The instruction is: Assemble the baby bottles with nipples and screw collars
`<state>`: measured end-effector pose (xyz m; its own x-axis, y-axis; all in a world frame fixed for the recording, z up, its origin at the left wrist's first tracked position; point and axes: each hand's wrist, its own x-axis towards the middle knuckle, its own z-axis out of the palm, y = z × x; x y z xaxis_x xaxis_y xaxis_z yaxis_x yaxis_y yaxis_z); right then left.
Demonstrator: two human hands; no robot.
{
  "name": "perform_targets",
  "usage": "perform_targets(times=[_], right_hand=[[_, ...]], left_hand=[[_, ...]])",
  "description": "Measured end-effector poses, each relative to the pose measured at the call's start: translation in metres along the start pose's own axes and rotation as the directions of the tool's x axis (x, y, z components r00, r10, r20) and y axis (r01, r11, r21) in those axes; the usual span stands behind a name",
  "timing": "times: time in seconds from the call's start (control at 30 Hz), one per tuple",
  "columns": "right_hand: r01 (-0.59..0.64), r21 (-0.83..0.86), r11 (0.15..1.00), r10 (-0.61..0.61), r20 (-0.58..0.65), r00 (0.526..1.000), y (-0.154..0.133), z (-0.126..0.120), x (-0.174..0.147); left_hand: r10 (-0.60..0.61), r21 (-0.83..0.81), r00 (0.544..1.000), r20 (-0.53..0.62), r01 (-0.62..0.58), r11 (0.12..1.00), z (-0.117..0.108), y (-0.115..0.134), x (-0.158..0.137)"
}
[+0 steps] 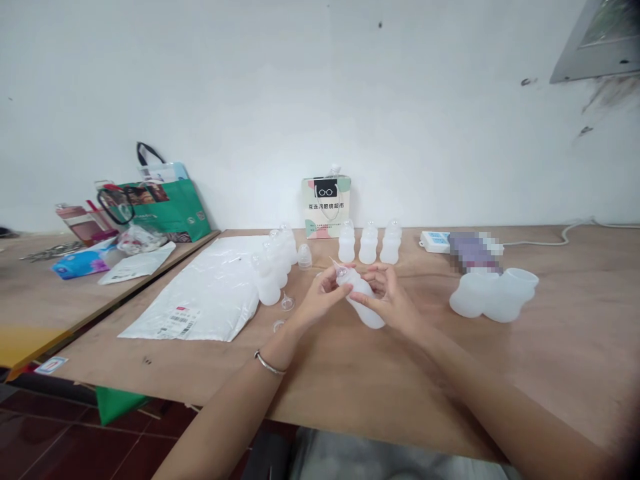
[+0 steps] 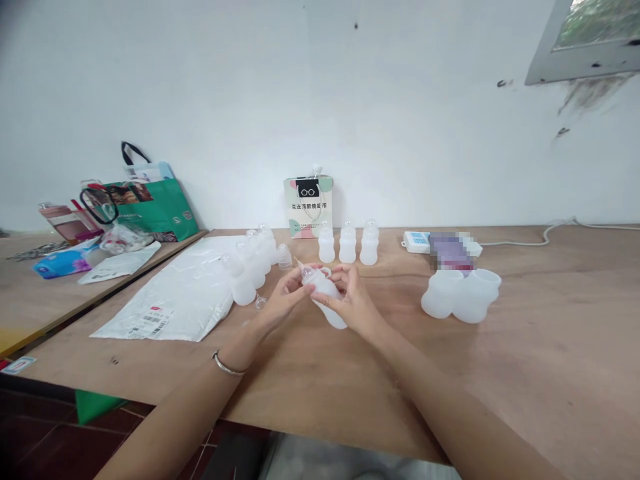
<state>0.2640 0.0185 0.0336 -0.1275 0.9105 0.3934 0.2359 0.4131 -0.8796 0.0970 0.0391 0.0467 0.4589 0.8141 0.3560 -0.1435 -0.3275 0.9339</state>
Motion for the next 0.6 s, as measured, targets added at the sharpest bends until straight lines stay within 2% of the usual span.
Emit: perform_targets(times=[0.1, 0.2, 0.27, 0.37, 0.43, 0.5, 0.6], right_hand=[[-0.152, 0.256, 0.955, 0.14, 0.063, 0.988, -0.004, 0.005, 0.002], [-0.224, 0.317, 0.922, 0.203, 0.097, 0.974, -0.004, 0.008, 0.001], [-0.219, 0.239, 0.946, 0.2, 0.101, 0.975, -0.002, 0.01, -0.002], [-0.133, -0.053, 0.99, 0.136, 0.061, 0.989, -0.001, 0.012, -0.009], [-0.069, -0.227, 0.971, 0.079, 0.032, 0.996, -0.002, 0.012, -0.013], [-0.031, -0.275, 0.961, 0.048, 0.055, 0.997, -0.002, 0.011, -0.015], [-0.031, -0.196, 0.98, 0.056, 0.123, 0.991, 0.003, 0.006, -0.014]], left_hand=[[0.006, -0.073, 1.0, -0.001, -0.007, 0.997, 0.002, -0.002, 0.001], [-0.005, -0.118, 0.996, -0.087, -0.006, 0.993, 0.001, -0.006, 0.004], [-0.017, -0.151, 0.985, -0.174, -0.01, 0.988, -0.001, -0.007, 0.006], [-0.03, -0.195, 0.958, -0.285, -0.027, 0.98, -0.006, -0.005, 0.008], [-0.038, -0.223, 0.955, -0.293, -0.03, 0.974, -0.007, -0.003, 0.008], [-0.042, -0.252, 0.965, -0.261, -0.026, 0.967, -0.007, -0.003, 0.008], [-0.042, -0.257, 0.974, -0.221, -0.016, 0.966, -0.007, -0.004, 0.006]])
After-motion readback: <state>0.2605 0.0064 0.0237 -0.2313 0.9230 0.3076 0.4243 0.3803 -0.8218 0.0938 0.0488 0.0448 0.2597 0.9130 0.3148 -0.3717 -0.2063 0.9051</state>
